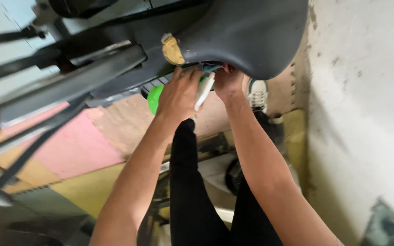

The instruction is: Wiping down and cleaning an elliptical trainer and a stationary bike using a spray bottle and cloth.

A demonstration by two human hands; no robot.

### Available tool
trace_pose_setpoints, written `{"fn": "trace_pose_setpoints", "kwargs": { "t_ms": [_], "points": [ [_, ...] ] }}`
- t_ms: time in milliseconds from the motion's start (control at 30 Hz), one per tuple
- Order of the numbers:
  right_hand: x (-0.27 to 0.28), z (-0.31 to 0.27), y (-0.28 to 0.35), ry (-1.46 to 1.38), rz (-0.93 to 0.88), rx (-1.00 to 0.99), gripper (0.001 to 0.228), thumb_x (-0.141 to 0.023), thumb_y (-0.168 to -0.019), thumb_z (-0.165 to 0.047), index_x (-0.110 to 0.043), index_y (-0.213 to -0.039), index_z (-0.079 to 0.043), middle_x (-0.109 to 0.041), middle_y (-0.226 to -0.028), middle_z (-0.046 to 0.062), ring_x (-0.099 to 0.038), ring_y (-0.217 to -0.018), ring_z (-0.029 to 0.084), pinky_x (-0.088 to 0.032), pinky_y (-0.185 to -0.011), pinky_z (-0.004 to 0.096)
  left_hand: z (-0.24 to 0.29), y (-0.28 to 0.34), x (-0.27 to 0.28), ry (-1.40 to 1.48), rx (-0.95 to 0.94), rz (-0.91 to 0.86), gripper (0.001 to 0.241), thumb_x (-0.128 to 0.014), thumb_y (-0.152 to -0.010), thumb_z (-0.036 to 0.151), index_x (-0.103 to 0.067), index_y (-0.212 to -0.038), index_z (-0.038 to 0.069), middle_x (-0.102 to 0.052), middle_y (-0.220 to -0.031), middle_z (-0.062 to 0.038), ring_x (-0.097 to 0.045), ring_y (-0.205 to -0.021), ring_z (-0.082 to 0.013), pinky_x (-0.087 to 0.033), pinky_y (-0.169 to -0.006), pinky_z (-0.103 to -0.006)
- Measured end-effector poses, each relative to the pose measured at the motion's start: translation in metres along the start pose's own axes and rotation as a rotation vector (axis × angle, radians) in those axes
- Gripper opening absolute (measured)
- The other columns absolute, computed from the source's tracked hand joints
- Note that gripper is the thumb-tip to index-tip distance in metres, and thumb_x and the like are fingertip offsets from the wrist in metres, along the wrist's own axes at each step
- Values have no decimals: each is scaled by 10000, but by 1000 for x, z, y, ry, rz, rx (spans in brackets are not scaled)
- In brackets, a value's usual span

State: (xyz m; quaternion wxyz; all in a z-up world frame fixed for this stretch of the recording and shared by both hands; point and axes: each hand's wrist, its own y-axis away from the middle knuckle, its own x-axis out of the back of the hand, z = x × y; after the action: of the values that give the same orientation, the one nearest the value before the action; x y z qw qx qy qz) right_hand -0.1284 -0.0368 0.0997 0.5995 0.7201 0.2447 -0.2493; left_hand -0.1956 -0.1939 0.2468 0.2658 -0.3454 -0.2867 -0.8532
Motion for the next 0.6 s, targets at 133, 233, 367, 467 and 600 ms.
{"fn": "trace_pose_setpoints", "kwargs": {
  "t_ms": [133, 233, 367, 467, 600],
  "points": [
    [-1, 56, 7, 29, 112, 113, 406, -447, -1032, -417, -499, -759, -121, -566, -776, 50, -585, -801, 218, -515, -814, 373, -16, -11, 18, -15, -21, -151, 717, -867, -617, 147, -603, -1260, -26, -563, -1385, -179, -517, -1296, -390, -492, -1022, -442],
    [15, 70, -1, 62, 10, 161, 501, -424, -1100, -473, -484, -740, -129, -528, -725, 36, -522, -730, 195, -464, -720, 341, -27, -17, 19, -101, -32, -326, 589, -851, -682, 207, -655, -1213, 47, -476, -1505, -128, -532, -1239, -367, -472, -1030, -490],
    [-16, 39, -4, -128, 66, 128, 426, -427, -1064, -403, -555, -789, -104, -559, -731, 41, -540, -726, 204, -476, -715, 361, -31, -29, 13, -223, -293, -356, 478, -836, -692, 228, -692, -1112, 49, -340, -1617, -91, -486, -1339, -314, -478, -1017, -512],
    [-23, 20, -14, -186, 192, 111, 412, -398, -1025, -379, -615, -863, -69, -644, -815, 69, -606, -803, 228, -505, -795, 390, -32, -44, 11, -252, -302, -452, 492, -827, -708, 267, -689, -1138, 71, -296, -1649, -34, -454, -1379, -290, -485, -994, -496],
    [80, 73, -43, -181, -90, 169, 382, -431, -1122, -355, -655, -1007, -67, -667, -885, 66, -624, -864, 228, -506, -889, 417, -59, -53, -7, -221, -125, -616, 641, -720, -818, 347, -548, -1414, 183, -259, -1689, 62, -492, -1374, -208, -495, -1001, -500]
  ]
}}
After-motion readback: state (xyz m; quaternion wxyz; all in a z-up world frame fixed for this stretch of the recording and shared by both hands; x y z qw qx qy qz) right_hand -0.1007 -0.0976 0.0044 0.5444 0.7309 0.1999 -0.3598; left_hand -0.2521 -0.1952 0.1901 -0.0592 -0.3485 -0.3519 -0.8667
